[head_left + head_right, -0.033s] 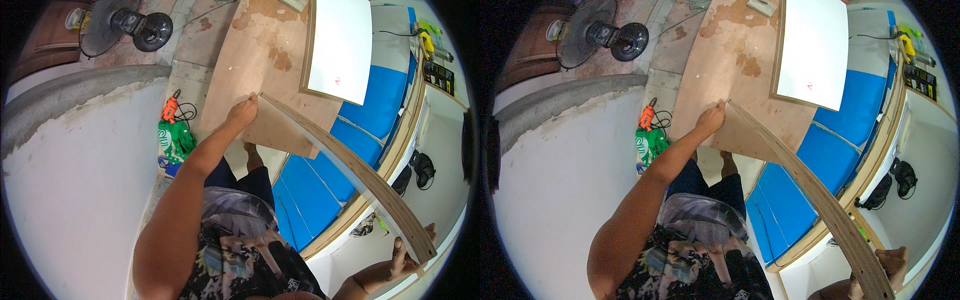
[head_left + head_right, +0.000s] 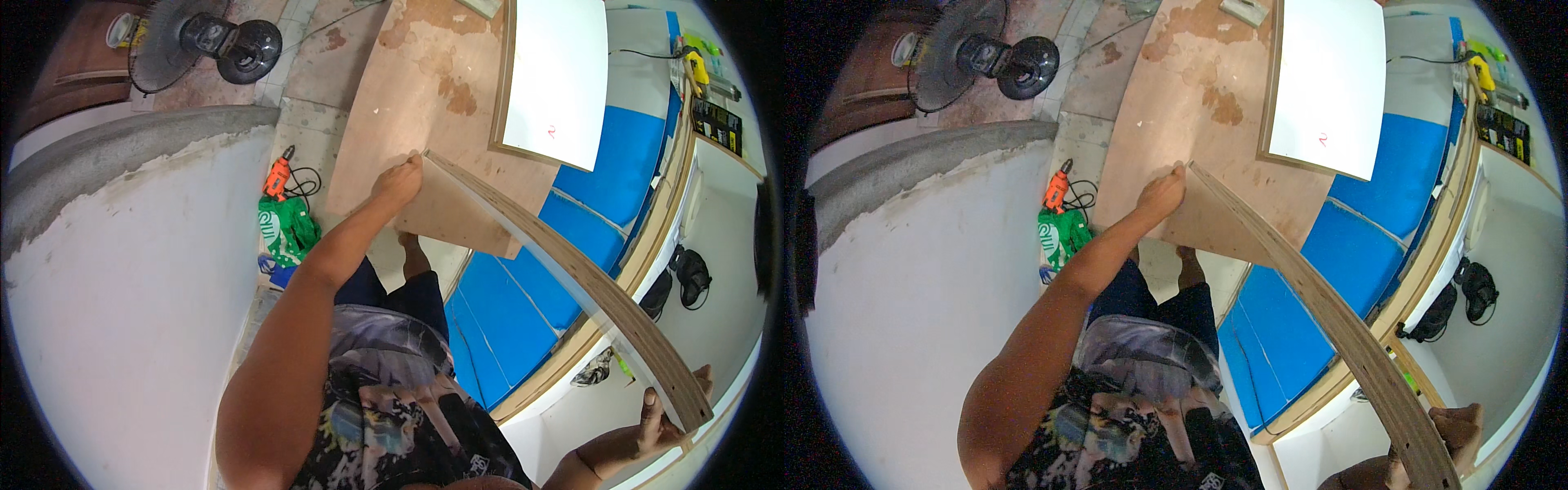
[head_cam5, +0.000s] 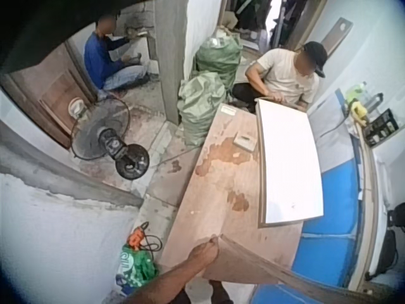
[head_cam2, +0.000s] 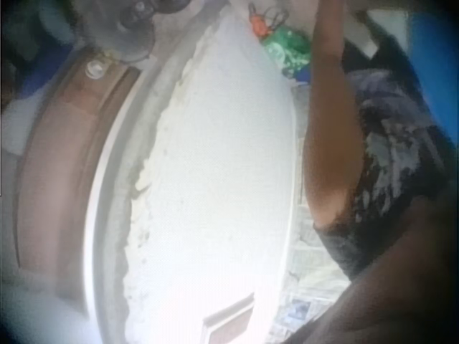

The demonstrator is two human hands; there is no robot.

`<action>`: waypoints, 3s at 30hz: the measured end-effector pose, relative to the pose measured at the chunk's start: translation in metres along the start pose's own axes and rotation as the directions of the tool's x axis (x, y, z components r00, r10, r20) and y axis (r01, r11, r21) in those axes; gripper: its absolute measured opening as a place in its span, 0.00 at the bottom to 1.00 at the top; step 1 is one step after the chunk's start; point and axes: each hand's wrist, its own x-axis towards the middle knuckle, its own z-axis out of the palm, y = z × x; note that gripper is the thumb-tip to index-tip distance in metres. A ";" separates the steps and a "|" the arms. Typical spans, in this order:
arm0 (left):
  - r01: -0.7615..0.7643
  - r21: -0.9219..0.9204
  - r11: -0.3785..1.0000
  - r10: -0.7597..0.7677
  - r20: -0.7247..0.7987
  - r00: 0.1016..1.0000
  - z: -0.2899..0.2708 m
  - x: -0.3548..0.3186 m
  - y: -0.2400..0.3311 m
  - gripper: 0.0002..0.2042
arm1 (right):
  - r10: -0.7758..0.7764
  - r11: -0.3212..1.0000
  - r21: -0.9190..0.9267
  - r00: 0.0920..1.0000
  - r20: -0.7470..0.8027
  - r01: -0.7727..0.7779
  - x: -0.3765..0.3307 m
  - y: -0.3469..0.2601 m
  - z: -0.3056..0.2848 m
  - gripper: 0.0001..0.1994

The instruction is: The person assembles a white curved cabinet door by applying a thin wooden strip to its edge. They use a utility knife to cut the strip and a small block to press it into place, working alongside another person in a room under renovation.

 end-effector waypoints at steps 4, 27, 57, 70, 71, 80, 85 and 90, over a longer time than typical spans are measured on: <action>0.055 0.003 0.998 -0.055 -0.021 0.998 -0.005 -0.003 0.007 0.13 | 0.109 0.993 0.068 0.971 -0.214 -0.097 0.001 -0.019 0.026 0.32; 0.054 0.026 0.998 -0.053 -0.055 0.997 0.018 -0.006 -0.035 0.13 | -0.041 0.959 -0.278 0.999 0.027 0.047 0.026 -0.054 0.024 0.29; 0.072 -0.693 0.718 -0.480 -0.418 0.771 -0.003 -0.066 -0.165 0.19 | -0.588 0.809 -0.192 0.760 -0.278 0.555 0.067 -0.158 0.038 0.25; -0.031 -0.997 -0.076 -0.417 0.004 0.909 0.019 -0.077 -0.222 0.06 | -0.713 0.640 0.029 0.608 -0.350 0.768 0.093 -0.170 0.056 0.15; -0.051 -0.989 -0.136 -0.388 0.005 0.922 0.024 -0.077 -0.223 0.07 | -0.681 0.658 0.081 0.638 -0.359 0.748 0.094 -0.166 0.055 0.15; -0.046 -0.966 -0.254 -0.391 0.059 0.918 0.026 -0.080 -0.199 0.09 | -0.640 0.719 0.079 0.703 -0.310 0.690 0.104 -0.141 0.047 0.14; -0.125 -0.945 -0.302 -0.411 0.011 0.911 0.037 -0.081 -0.190 0.10 | -0.558 0.785 0.094 0.764 -0.323 0.613 0.097 -0.135 0.043 0.14; 0.095 -0.757 -0.646 -0.141 0.241 0.960 0.032 -0.102 -0.175 0.10 | -0.591 0.785 0.046 0.769 -0.245 0.618 0.091 -0.113 0.035 0.14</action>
